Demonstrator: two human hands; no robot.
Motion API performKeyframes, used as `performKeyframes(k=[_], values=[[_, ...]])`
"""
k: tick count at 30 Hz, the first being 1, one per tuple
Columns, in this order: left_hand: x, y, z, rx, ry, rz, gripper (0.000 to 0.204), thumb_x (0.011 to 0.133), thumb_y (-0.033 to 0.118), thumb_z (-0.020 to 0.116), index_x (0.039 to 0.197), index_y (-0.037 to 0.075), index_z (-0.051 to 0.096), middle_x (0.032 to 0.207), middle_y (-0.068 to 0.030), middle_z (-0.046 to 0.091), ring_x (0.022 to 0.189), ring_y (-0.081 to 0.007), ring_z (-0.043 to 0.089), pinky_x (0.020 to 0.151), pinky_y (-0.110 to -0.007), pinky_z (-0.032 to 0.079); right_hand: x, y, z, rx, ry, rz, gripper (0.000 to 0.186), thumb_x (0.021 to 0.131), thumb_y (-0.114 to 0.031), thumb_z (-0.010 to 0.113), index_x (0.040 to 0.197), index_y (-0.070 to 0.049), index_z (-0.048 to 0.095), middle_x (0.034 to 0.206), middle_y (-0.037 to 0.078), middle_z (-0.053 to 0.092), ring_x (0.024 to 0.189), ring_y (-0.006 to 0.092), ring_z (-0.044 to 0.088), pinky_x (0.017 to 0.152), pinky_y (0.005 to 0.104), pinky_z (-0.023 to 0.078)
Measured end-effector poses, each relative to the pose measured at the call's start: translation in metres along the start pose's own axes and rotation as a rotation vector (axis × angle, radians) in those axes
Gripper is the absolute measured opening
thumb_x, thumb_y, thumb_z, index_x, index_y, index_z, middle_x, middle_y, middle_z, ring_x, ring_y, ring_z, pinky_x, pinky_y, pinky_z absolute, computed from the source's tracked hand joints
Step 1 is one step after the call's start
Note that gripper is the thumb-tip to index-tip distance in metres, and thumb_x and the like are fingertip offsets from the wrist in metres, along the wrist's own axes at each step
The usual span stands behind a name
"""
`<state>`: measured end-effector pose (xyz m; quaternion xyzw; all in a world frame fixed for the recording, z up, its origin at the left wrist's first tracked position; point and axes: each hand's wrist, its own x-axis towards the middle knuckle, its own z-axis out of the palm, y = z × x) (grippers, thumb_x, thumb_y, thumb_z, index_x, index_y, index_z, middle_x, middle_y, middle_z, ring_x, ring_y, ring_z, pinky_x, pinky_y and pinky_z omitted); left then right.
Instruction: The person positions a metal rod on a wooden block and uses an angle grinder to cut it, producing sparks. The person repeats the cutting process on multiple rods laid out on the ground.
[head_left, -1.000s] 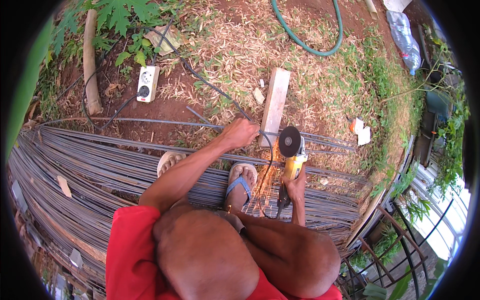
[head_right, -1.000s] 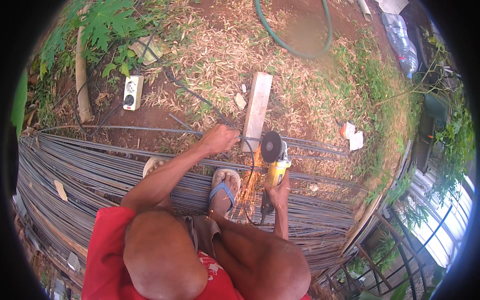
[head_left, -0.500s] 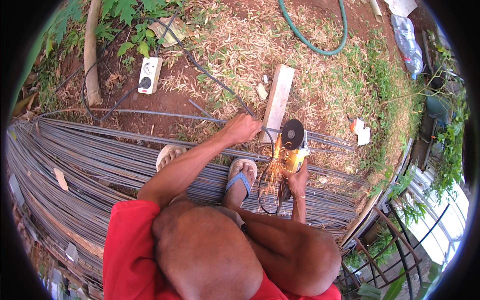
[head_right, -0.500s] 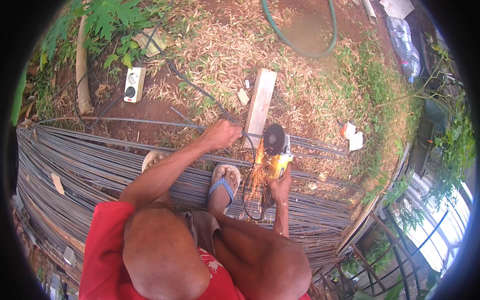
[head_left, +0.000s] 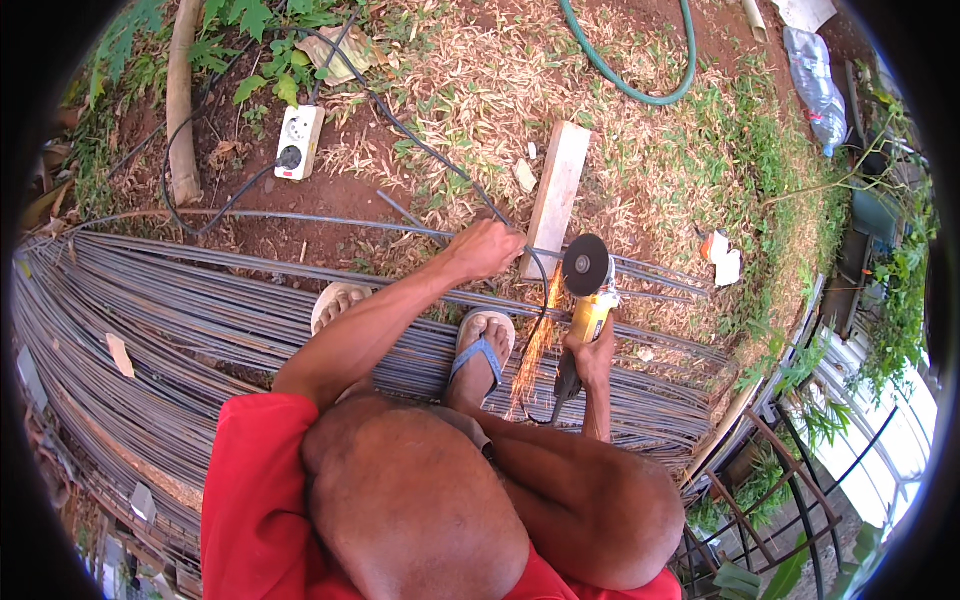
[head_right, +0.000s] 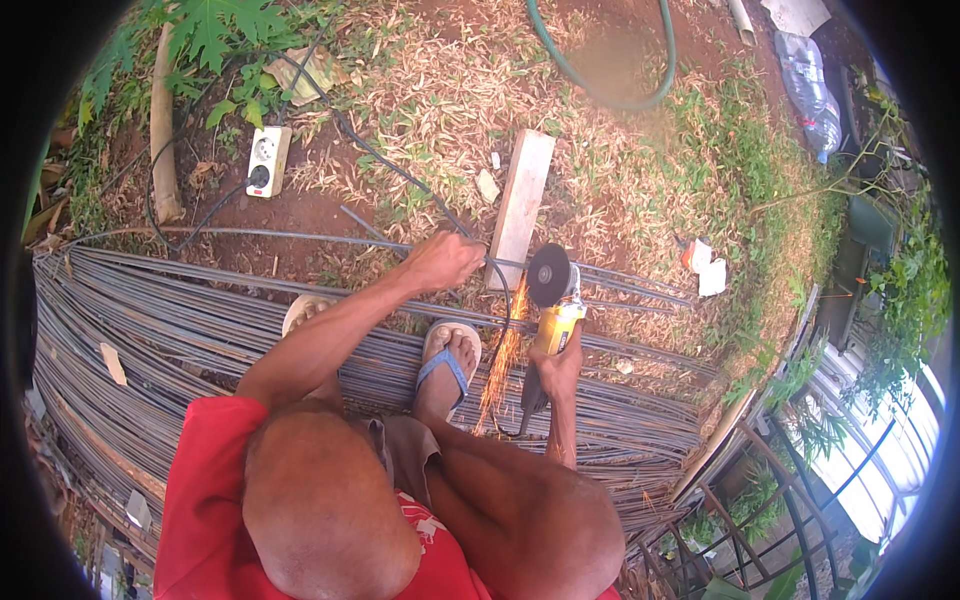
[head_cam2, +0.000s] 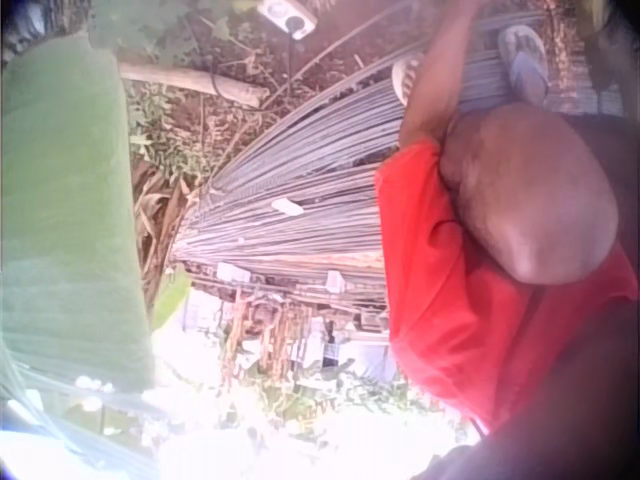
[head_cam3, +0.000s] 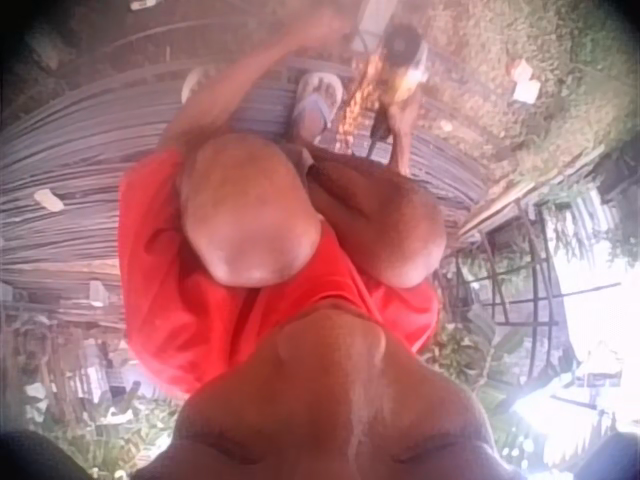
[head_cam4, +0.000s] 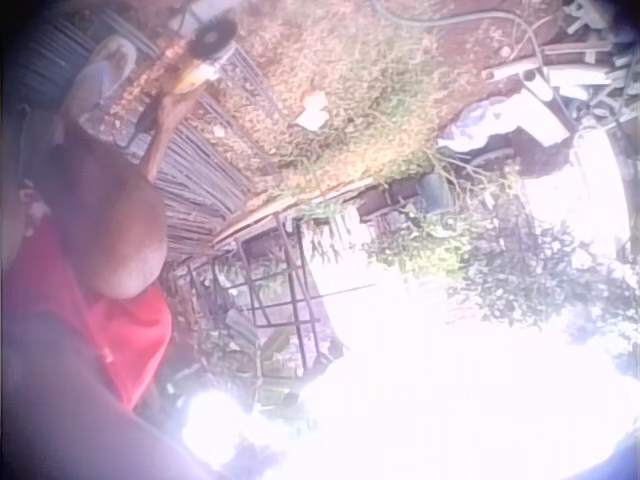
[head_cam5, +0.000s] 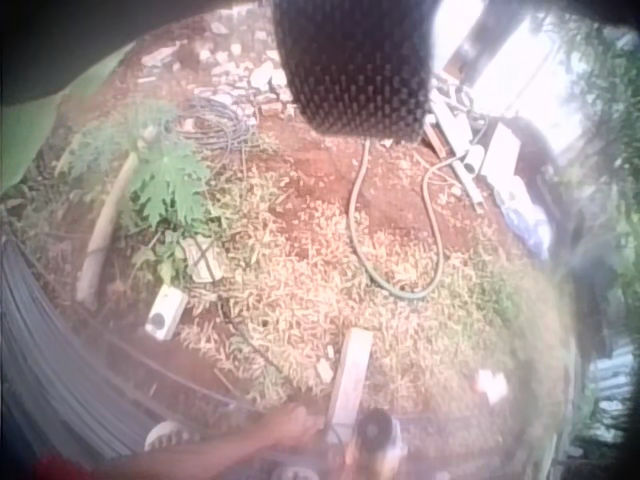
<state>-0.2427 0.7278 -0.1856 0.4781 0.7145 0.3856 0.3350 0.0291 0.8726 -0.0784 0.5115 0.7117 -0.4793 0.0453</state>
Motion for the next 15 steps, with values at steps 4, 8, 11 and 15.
performKeyframes(k=[4,8,11,15], values=[[-0.001,-0.003,0.000,-0.008,-0.001,0.004,0.022,0.096,0.015,0.068,0.079,0.003,0.059,0.075,-0.0189,0.065,0.063,-0.0403,0.066,0.060,-0.052,0.054,0.006,-0.008,0.001,-0.059,0.000,0.010,0.068,0.074,-0.005,0.076,0.137,0.000,0.051,0.108,0.012,0.068,0.093,0.0213,0.066,0.084,0.0365,0.055],[0.000,0.000,-0.003,-0.003,-0.035,-0.009,0.022,0.095,0.014,0.068,0.079,0.003,0.059,0.075,-0.0188,0.066,0.064,-0.0407,0.067,0.061,-0.053,0.054,0.001,-0.010,0.001,-0.102,0.007,0.074,0.067,0.073,-0.005,0.077,0.135,0.000,0.053,0.108,0.012,0.069,0.092,0.0216,0.066,0.084,0.0370,0.056],[0.000,0.002,-0.003,-0.022,-0.019,-0.025,0.023,0.095,0.015,0.068,0.078,0.003,0.059,0.075,-0.0176,0.067,0.064,-0.0389,0.068,0.061,-0.052,0.056,-0.007,-0.010,0.000,-0.072,-0.006,0.042,0.065,0.073,-0.004,0.077,0.133,0.000,0.055,0.105,0.011,0.069,0.091,0.0218,0.066,0.084,0.0373,0.056],[-0.002,0.000,0.000,0.007,0.006,0.008,0.025,0.097,0.015,0.067,0.077,0.003,0.059,0.073,-0.0158,0.067,0.061,-0.0331,0.069,0.058,-0.050,0.057,-0.013,-0.014,0.000,-0.010,-0.019,0.038,0.063,0.072,-0.004,0.077,0.132,-0.001,0.056,0.104,0.011,0.069,0.091,0.0215,0.067,0.084,0.0371,0.056]])
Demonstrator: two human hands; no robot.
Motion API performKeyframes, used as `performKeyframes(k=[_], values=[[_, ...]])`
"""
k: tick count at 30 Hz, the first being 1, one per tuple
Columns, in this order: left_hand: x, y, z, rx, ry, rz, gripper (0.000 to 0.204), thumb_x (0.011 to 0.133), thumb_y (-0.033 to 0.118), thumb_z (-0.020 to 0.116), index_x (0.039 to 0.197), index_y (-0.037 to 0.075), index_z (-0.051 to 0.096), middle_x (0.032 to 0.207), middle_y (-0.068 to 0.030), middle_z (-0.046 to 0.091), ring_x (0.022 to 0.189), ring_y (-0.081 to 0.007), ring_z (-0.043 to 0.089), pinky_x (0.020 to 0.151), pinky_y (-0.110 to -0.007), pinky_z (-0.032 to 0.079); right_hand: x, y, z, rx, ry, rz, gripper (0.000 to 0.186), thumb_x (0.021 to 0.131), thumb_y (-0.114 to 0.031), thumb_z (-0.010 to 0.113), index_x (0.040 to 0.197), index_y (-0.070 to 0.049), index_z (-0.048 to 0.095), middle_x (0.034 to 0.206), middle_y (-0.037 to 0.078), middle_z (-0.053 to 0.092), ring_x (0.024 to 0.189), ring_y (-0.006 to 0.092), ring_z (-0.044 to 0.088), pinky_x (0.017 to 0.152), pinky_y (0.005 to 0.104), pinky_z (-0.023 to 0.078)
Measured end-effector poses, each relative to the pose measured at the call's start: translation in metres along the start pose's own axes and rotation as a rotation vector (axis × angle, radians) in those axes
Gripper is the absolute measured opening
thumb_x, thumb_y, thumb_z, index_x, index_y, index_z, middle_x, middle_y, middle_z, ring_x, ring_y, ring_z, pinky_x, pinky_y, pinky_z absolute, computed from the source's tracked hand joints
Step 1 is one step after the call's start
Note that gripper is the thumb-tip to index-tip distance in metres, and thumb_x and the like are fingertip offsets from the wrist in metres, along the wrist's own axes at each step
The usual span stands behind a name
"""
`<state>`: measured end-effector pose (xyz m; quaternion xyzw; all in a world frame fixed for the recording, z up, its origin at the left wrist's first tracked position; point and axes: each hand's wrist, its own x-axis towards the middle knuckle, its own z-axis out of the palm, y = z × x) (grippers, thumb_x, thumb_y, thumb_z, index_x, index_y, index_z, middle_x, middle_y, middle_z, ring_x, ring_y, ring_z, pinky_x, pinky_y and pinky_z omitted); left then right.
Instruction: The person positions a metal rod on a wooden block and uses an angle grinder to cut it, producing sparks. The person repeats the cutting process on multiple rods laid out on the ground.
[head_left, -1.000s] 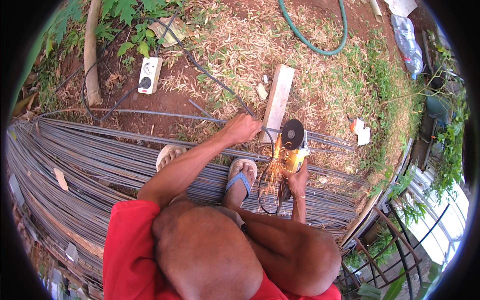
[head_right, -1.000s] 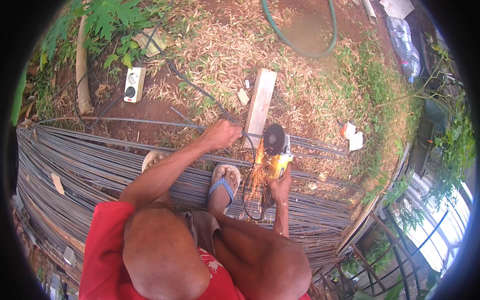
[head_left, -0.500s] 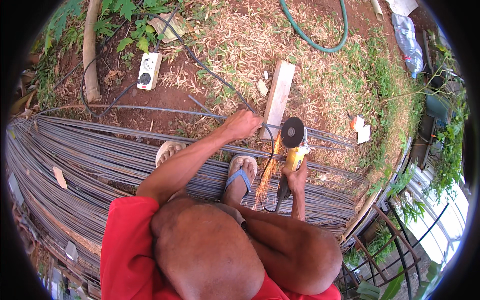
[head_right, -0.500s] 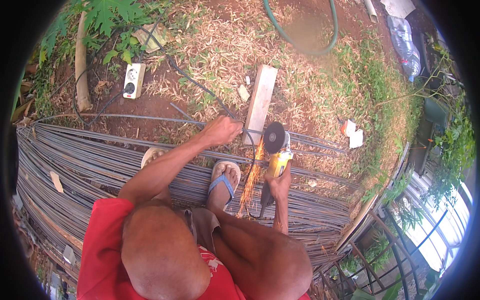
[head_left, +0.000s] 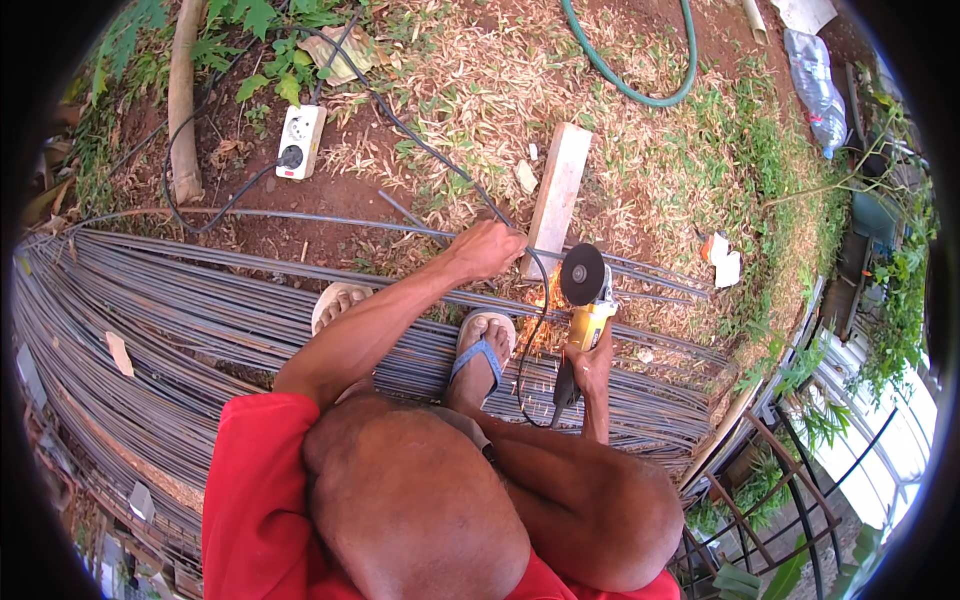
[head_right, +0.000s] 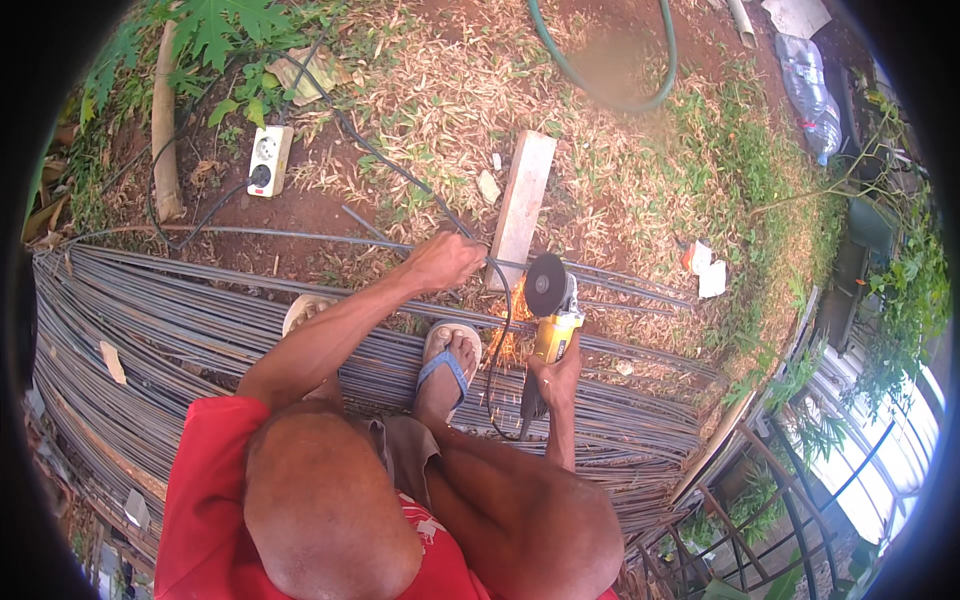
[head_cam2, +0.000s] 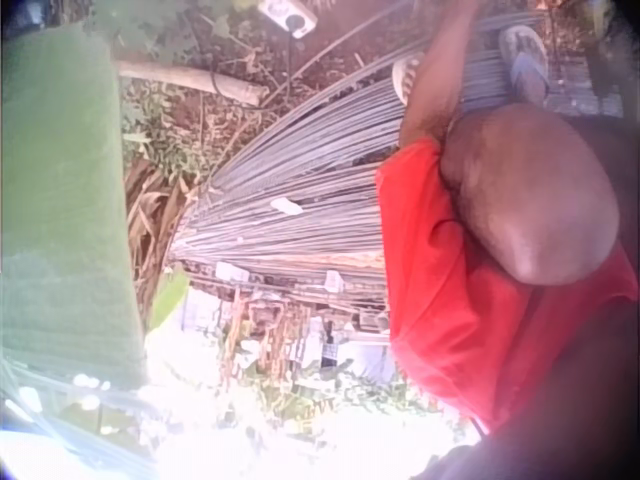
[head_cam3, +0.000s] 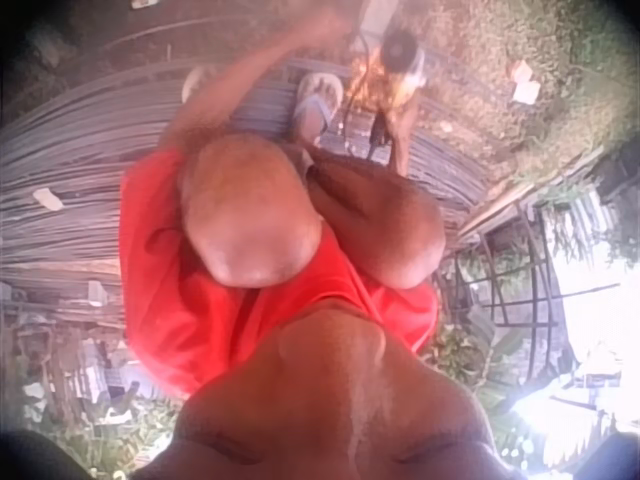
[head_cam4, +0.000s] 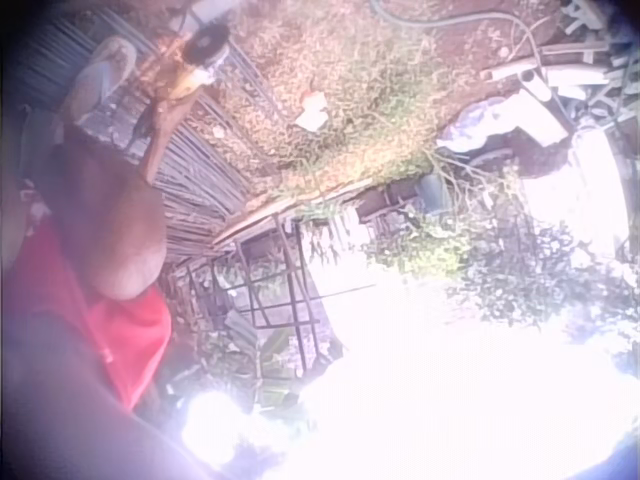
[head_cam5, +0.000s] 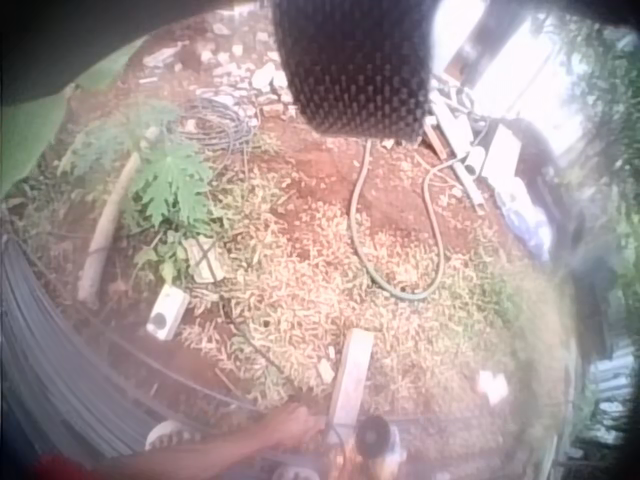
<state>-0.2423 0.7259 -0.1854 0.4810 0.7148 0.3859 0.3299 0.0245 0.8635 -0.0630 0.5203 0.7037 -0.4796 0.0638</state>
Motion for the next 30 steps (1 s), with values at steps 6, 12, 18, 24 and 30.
performKeyframes(k=[6,12,18,24,30], values=[[0.004,0.001,-0.002,0.007,-0.063,-0.020,0.026,0.098,0.014,0.066,0.076,0.002,0.058,0.071,-0.0147,0.066,0.058,-0.0299,0.066,0.055,-0.048,0.056,0.015,0.004,0.004,-0.032,0.043,-0.019,0.062,0.074,-0.009,0.076,0.131,-0.001,0.056,0.100,0.011,0.069,0.089,0.0195,0.067,0.081,0.0343,0.055],[0.002,0.000,-0.002,0.008,-0.036,-0.009,0.023,0.097,0.014,0.066,0.078,0.003,0.058,0.072,-0.0153,0.066,0.058,-0.0325,0.066,0.057,-0.050,0.056,0.022,-0.005,0.003,-0.008,0.040,0.017,0.065,0.074,-0.010,0.077,0.134,-0.001,0.053,0.102,0.011,0.070,0.088,0.0191,0.067,0.081,0.0341,0.055],[0.000,-0.003,0.000,-0.008,0.008,0.007,0.021,0.095,0.013,0.066,0.078,0.004,0.057,0.073,-0.0153,0.067,0.061,-0.0353,0.066,0.059,-0.051,0.056,0.013,0.005,0.001,-0.051,0.019,-0.012,0.067,0.072,-0.009,0.077,0.133,0.001,0.052,0.104,0.014,0.070,0.093,0.0235,0.069,0.085,0.0380,0.056],[0.001,0.002,-0.005,-0.028,-0.035,-0.011,0.023,0.097,0.013,0.066,0.078,0.004,0.057,0.073,-0.0151,0.066,0.060,-0.0356,0.066,0.058,-0.050,0.056,0.007,0.014,-0.004,-0.082,-0.001,0.061,0.071,0.072,-0.009,0.079,0.137,0.002,0.052,0.105,0.013,0.069,0.092,0.0241,0.067,0.087,0.0379,0.055],[0.004,0.001,-0.002,0.000,-0.094,-0.075,0.023,0.098,0.017,0.068,0.080,0.004,0.060,0.075,-0.0151,0.068,0.063,-0.0355,0.069,0.060,-0.051,0.058,0.022,0.016,0.004,0.061,0.009,-0.042,0.068,0.075,-0.007,0.078,0.138,-0.002,0.052,0.106,0.011,0.069,0.092,0.0203,0.066,0.085,0.0357,0.055]])
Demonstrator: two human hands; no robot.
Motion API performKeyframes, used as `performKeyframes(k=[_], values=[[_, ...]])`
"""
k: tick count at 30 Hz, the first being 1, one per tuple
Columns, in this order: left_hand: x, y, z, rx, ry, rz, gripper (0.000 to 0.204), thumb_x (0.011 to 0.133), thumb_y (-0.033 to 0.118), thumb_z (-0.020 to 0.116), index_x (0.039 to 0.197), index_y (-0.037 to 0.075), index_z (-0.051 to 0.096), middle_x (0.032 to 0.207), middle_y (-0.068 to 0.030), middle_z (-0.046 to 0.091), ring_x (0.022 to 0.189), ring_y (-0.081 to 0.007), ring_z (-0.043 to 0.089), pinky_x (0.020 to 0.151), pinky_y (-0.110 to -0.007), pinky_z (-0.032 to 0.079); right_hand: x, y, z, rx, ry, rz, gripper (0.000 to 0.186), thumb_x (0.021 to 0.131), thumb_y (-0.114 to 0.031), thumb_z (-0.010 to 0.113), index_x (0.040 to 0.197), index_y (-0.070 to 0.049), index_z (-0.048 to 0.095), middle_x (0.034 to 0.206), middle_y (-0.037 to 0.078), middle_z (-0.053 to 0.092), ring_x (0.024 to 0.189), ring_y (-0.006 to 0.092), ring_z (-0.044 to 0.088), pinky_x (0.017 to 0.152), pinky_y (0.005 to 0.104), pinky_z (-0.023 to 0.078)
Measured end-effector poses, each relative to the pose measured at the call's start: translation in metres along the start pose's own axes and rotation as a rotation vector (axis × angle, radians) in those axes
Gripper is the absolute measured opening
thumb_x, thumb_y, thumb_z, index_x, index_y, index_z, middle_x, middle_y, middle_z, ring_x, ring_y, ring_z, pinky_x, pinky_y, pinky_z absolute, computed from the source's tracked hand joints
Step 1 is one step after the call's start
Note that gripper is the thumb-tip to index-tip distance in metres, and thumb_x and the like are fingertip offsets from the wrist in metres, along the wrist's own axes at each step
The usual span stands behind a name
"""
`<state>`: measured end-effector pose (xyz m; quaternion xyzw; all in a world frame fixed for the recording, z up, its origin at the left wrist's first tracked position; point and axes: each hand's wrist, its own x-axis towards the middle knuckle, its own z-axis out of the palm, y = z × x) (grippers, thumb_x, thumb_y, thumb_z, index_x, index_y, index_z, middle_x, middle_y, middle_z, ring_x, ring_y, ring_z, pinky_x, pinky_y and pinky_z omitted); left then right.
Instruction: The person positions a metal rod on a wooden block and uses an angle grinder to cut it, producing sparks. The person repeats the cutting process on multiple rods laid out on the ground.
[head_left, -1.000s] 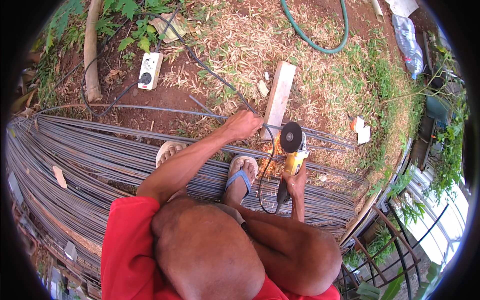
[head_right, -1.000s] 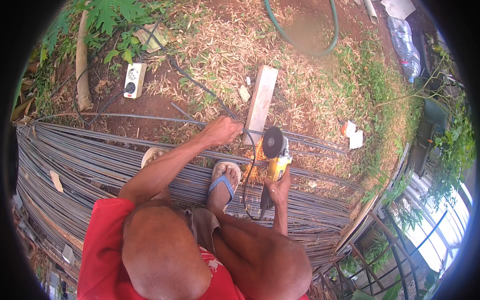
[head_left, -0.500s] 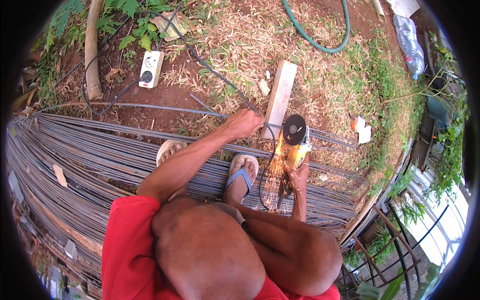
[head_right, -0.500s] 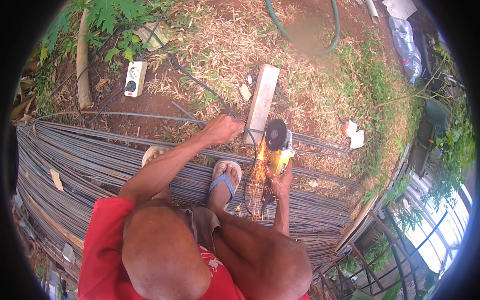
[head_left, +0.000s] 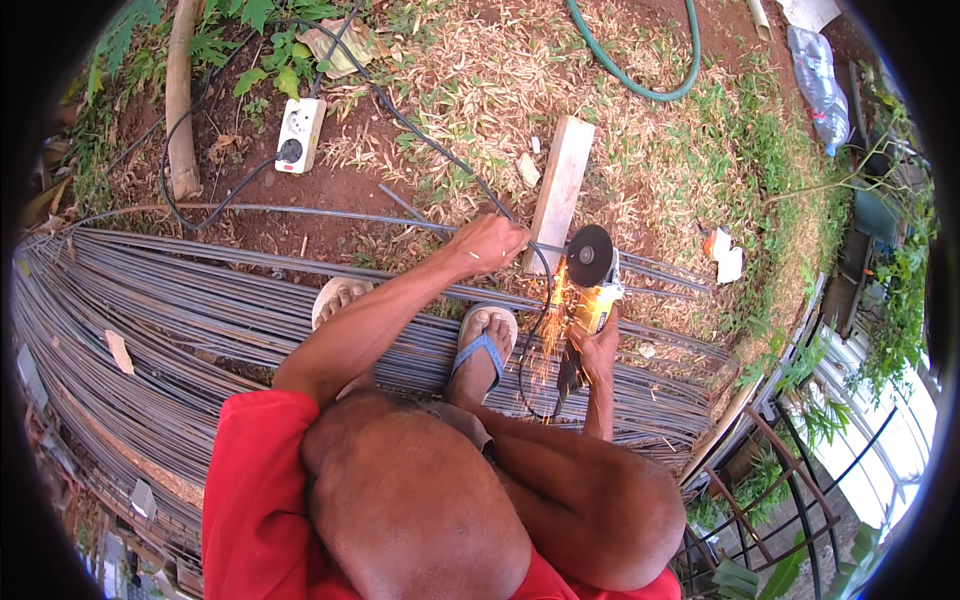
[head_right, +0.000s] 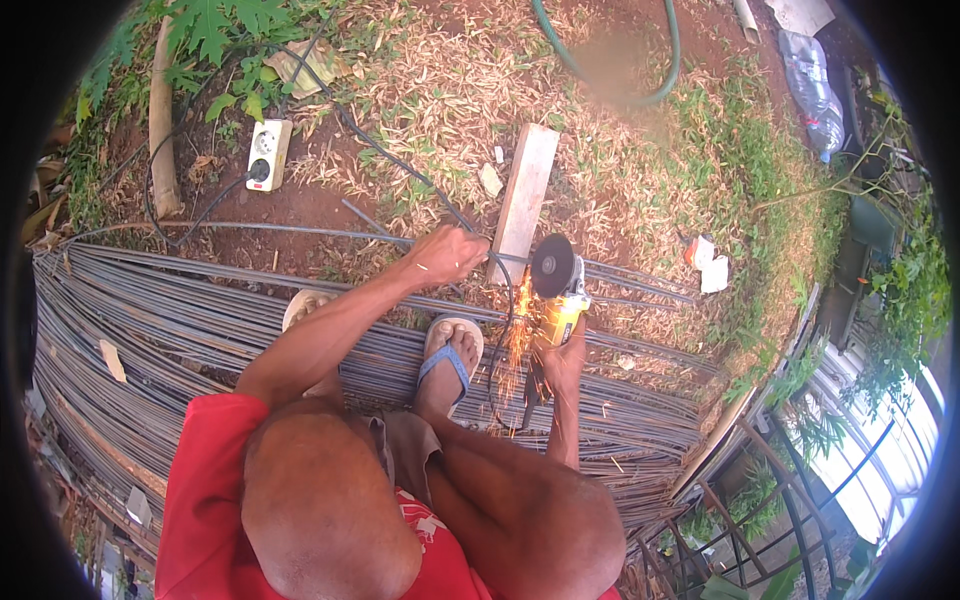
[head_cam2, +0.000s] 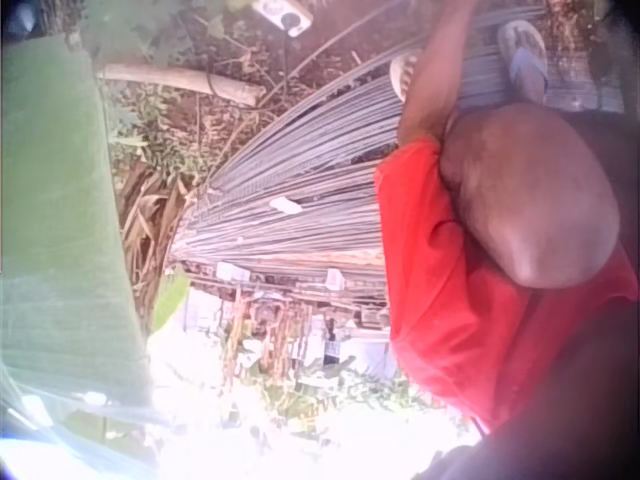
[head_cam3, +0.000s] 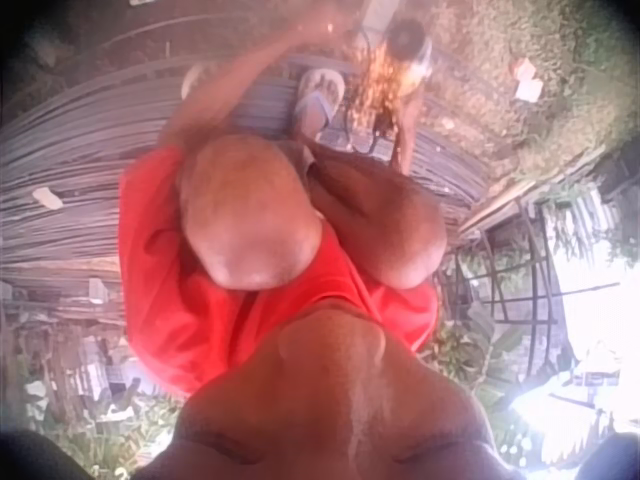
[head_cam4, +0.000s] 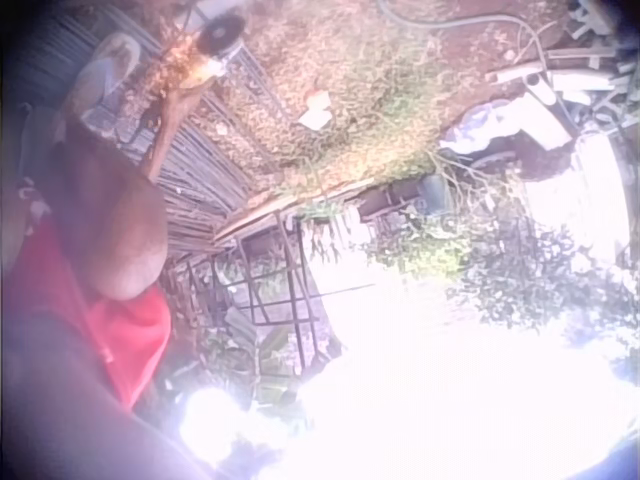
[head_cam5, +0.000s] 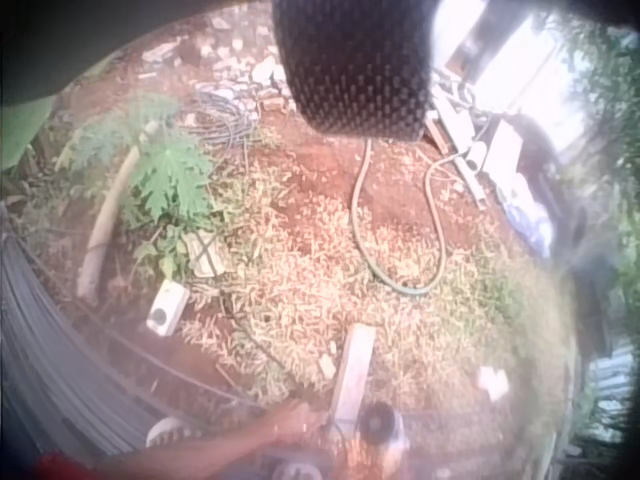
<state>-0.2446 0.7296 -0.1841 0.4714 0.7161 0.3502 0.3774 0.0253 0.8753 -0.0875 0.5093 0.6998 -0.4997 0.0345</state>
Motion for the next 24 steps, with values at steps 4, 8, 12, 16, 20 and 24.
performKeyframes(k=[4,8,12,16,20,24], values=[[-0.001,0.003,-0.007,0.027,-0.015,0.022,0.014,0.096,0.012,0.063,0.086,0.003,0.065,0.082,-0.0173,0.072,0.070,-0.0371,0.073,0.066,-0.052,0.061,0.001,-0.010,-0.002,-0.093,0.026,0.018,0.065,0.075,-0.006,0.078,0.136,-0.002,0.053,0.107,0.010,0.069,0.093,0.0194,0.066,0.084,0.0355,0.055],[-0.002,0.006,-0.009,0.028,0.001,0.050,0.011,0.095,0.010,0.060,0.090,0.003,0.068,0.085,-0.0184,0.073,0.075,-0.0382,0.074,0.070,-0.052,0.062,-0.003,-0.003,-0.003,-0.115,0.056,0.025,0.063,0.073,-0.006,0.078,0.130,0.000,0.054,0.105,0.011,0.070,0.090,0.0203,0.067,0.083,0.0355,0.056],[-0.002,0.004,-0.007,0.015,0.009,0.041,0.014,0.096,0.012,0.062,0.086,0.004,0.065,0.081,-0.0170,0.071,0.070,-0.0364,0.072,0.066,-0.051,0.061,-0.013,-0.010,-0.005,-0.122,-0.010,0.089,0.067,0.070,-0.009,0.079,0.132,0.000,0.054,0.105,0.012,0.069,0.091,0.0218,0.067,0.085,0.0366,0.055],[-0.003,-0.002,0.001,0.015,0.085,0.077,0.025,0.098,0.014,0.066,0.077,0.003,0.057,0.072,-0.0138,0.066,0.058,-0.0311,0.066,0.056,-0.048,0.057,-0.018,-0.015,-0.002,-0.077,0.008,0.056,0.066,0.069,-0.009,0.079,0.131,0.000,0.055,0.103,0.011,0.070,0.090,0.0220,0.067,0.084,0.0370,0.055],[-0.001,0.000,-0.001,0.032,0.036,0.055,0.024,0.099,0.014,0.064,0.078,0.003,0.057,0.072,-0.0135,0.066,0.057,-0.0302,0.066,0.056,-0.047,0.058,-0.009,-0.010,-0.004,-0.122,0.018,0.048,0.066,0.071,-0.009,0.080,0.131,-0.001,0.054,0.103,0.010,0.070,0.089,0.0224,0.066,0.084,0.0367,0.055],[0.000,0.003,-0.005,0.006,0.001,0.037,0.017,0.099,0.014,0.062,0.085,0.004,0.063,0.077,-0.0152,0.070,0.064,-0.0324,0.070,0.061,-0.049,0.061,0.002,-0.008,-0.003,-0.134,0.039,0.022,0.064,0.074,-0.007,0.081,0.132,-0.003,0.053,0.104,0.009,0.069,0.090,0.0211,0.066,0.082,0.0357,0.056]])
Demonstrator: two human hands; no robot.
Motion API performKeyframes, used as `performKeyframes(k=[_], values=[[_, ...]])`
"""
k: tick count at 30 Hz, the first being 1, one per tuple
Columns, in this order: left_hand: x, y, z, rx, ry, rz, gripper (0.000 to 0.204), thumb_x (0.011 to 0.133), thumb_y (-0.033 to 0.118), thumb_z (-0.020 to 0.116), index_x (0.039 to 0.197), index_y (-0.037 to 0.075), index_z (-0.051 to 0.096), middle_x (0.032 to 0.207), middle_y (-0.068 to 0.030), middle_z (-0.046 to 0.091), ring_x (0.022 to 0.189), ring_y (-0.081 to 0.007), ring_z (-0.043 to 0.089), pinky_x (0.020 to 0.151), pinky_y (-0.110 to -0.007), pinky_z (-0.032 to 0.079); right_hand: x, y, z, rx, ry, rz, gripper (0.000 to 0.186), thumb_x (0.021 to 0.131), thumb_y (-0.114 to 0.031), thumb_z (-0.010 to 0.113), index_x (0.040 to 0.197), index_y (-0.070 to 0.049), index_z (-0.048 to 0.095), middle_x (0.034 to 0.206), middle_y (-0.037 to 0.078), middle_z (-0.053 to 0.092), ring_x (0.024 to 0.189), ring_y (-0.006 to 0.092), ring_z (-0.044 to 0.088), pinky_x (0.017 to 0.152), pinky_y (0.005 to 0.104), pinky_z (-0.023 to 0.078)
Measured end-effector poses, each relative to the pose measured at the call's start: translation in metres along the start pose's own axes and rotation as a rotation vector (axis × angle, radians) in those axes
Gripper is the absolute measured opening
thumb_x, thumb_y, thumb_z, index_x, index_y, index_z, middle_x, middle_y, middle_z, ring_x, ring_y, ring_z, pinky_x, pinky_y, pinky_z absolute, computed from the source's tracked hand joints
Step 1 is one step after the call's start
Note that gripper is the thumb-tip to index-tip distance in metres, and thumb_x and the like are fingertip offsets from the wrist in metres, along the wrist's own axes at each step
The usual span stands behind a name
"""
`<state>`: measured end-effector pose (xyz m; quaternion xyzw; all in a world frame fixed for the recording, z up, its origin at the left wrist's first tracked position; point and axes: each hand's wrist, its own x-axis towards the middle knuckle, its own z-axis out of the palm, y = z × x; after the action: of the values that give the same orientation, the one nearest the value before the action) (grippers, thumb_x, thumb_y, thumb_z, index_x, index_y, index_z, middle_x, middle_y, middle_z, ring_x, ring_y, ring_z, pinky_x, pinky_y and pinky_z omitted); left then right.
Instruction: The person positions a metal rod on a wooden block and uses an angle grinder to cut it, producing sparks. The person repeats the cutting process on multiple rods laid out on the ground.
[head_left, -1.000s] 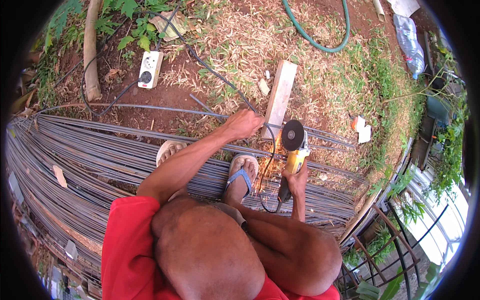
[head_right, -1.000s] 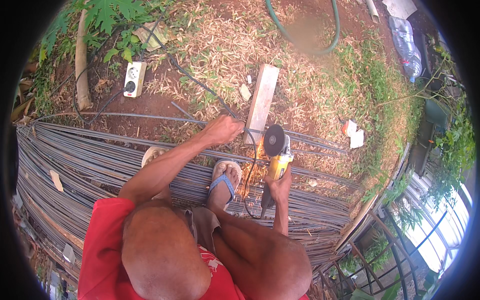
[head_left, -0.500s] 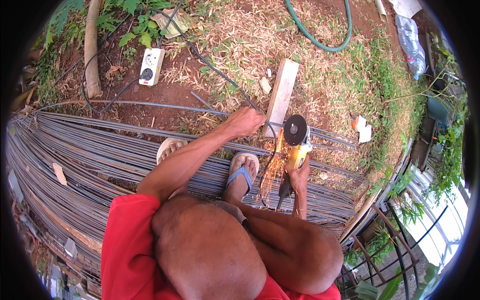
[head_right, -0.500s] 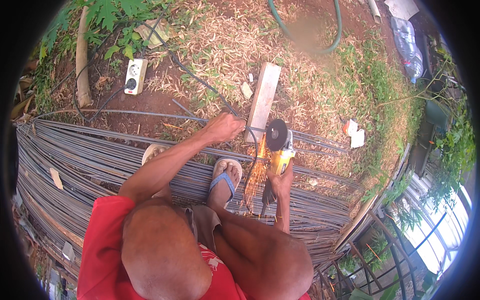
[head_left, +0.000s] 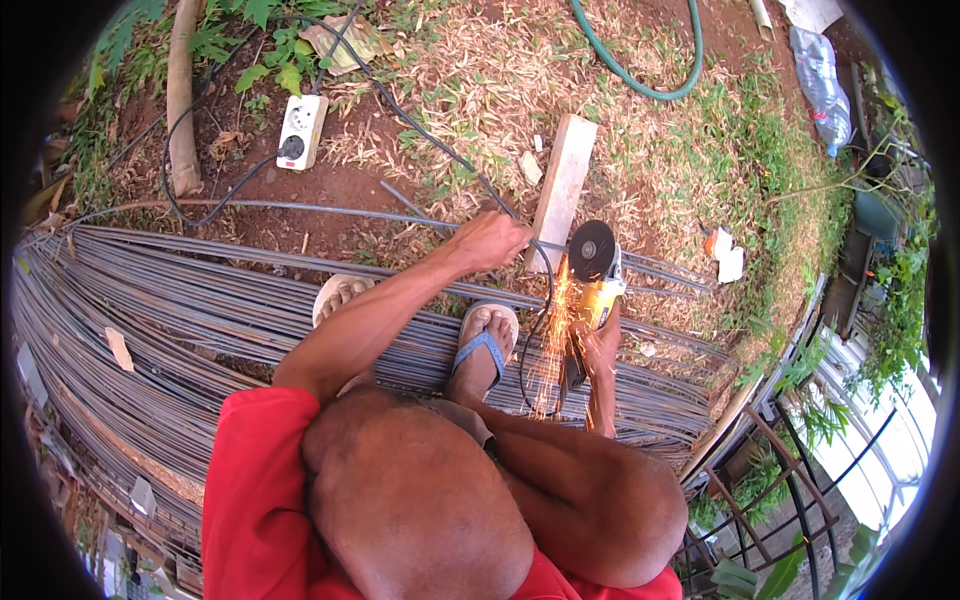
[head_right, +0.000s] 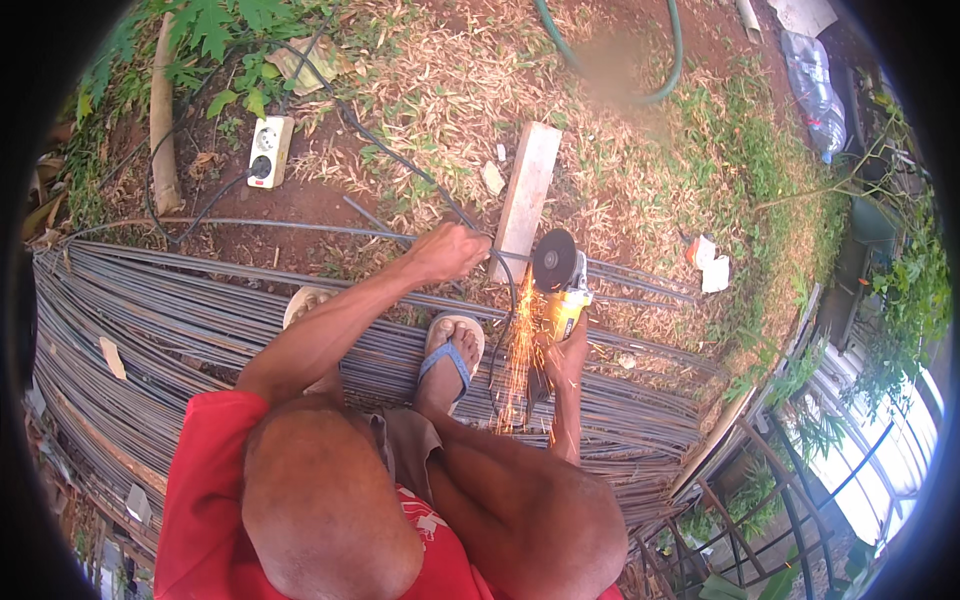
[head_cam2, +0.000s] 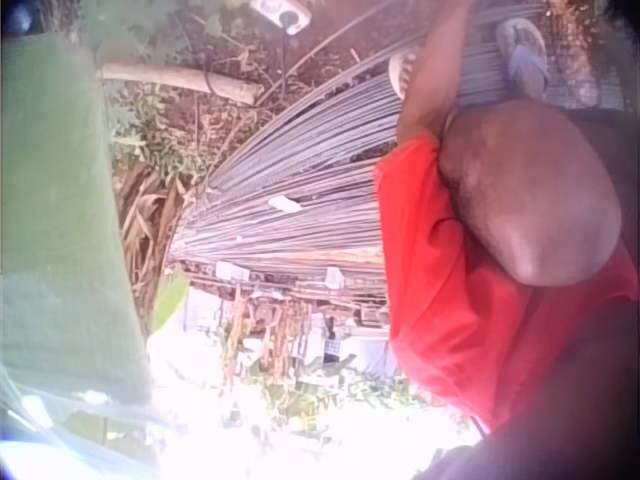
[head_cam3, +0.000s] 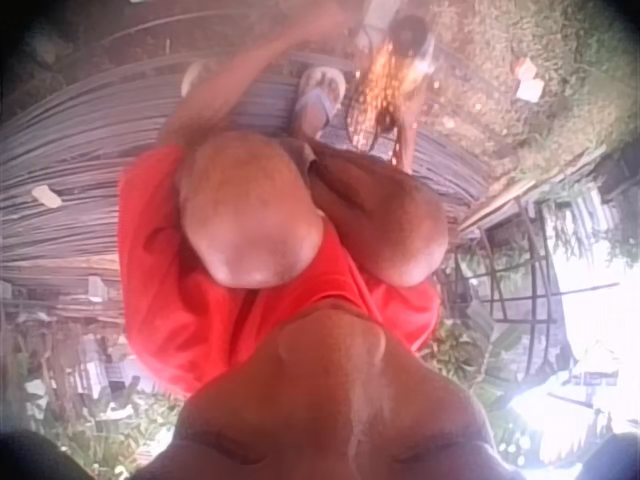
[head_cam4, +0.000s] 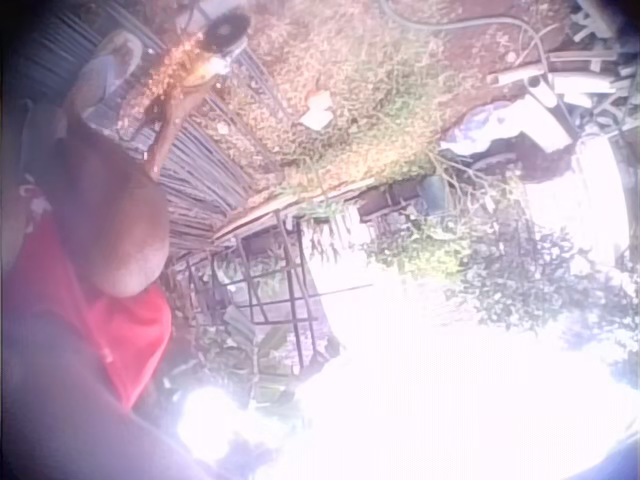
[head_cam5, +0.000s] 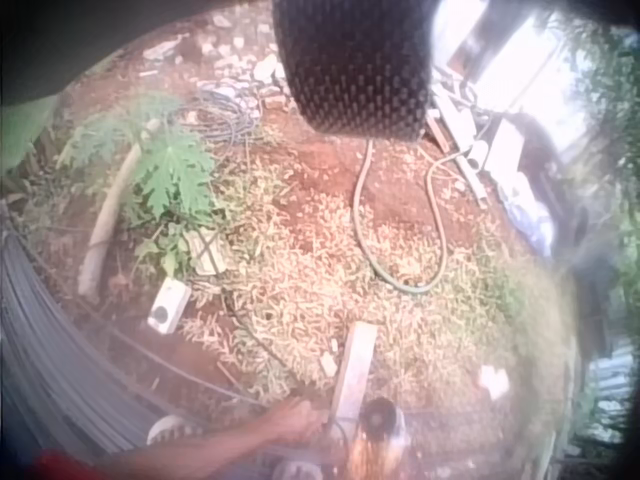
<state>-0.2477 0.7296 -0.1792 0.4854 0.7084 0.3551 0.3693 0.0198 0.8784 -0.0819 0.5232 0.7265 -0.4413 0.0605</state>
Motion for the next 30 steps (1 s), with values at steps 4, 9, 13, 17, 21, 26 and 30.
performKeyframes(k=[4,9,13,17,21,26,30], values=[[-0.001,0.005,-0.007,0.024,-0.043,-0.023,0.013,0.097,0.010,0.060,0.096,0.004,0.072,0.084,-0.0172,0.074,0.073,-0.0343,0.075,0.068,-0.049,0.063,-0.004,-0.009,0.003,0.151,-0.012,0.041,0.059,0.077,-0.004,0.078,0.131,-0.002,0.054,0.103,0.009,0.069,0.088,0.0193,0.067,0.078,0.0354,0.056],[-0.001,0.002,-0.004,0.024,-0.012,0.003,0.012,0.096,0.010,0.060,0.095,0.003,0.071,0.083,-0.0172,0.073,0.073,-0.0344,0.075,0.068,-0.049,0.063,-0.015,-0.013,-0.004,0.061,-0.090,0.100,0.060,0.077,-0.003,0.074,0.133,0.000,0.053,0.103,0.011,0.069,0.086,0.0196,0.067,0.078,0.0348,0.056],[0.000,0.000,-0.002,0.015,-0.063,-0.037,0.013,0.096,0.011,0.061,0.093,0.003,0.071,0.080,-0.0171,0.073,0.071,-0.0349,0.075,0.066,-0.050,0.063,-0.019,-0.004,-0.004,-0.035,-0.036,0.000,0.063,0.077,-0.006,0.074,0.135,0.001,0.052,0.104,0.012,0.069,0.086,0.0200,0.066,0.080,0.0347,0.056],[-0.001,-0.005,0.006,-0.005,0.014,-0.028,0.024,0.101,0.019,0.065,0.082,0.004,0.062,0.076,-0.0144,0.067,0.060,-0.0326,0.067,0.062,-0.048,0.060,-0.009,0.003,-0.003,0.053,-0.061,0.044,0.069,0.073,-0.006,0.077,0.137,-0.002,0.052,0.105,0.010,0.068,0.089,0.0205,0.065,0.081,0.0348,0.055],[0.001,-0.002,0.006,-0.004,0.032,0.015,0.023,0.100,0.020,0.065,0.084,0.004,0.063,0.078,-0.0154,0.069,0.065,-0.0349,0.070,0.063,-0.050,0.060,0.000,0.012,0.000,0.006,0.014,-0.038,0.068,0.074,-0.007,0.078,0.137,-0.001,0.052,0.110,0.011,0.068,0.094,0.0207,0.066,0.085,0.0362,0.055],[-0.001,-0.001,0.002,-0.011,0.014,-0.008,0.021,0.100,0.021,0.066,0.086,0.004,0.064,0.081,-0.0167,0.071,0.071,-0.0380,0.073,0.065,-0.052,0.060,-0.008,-0.001,-0.004,0.035,-0.030,-0.053,0.066,0.073,-0.005,0.079,0.134,-0.002,0.054,0.108,0.011,0.070,0.093,0.0219,0.067,0.086,0.0380,0.055],[-0.001,-0.004,0.004,-0.041,-0.004,-0.028,0.021,0.100,0.020,0.065,0.086,0.004,0.064,0.081,-0.0169,0.071,0.070,-0.0379,0.073,0.065,-0.052,0.060,-0.016,0.003,-0.004,0.019,-0.067,0.067,0.066,0.071,-0.009,0.079,0.131,-0.001,0.055,0.104,0.012,0.068,0.091,0.0235,0.065,0.086,0.0387,0.055]])
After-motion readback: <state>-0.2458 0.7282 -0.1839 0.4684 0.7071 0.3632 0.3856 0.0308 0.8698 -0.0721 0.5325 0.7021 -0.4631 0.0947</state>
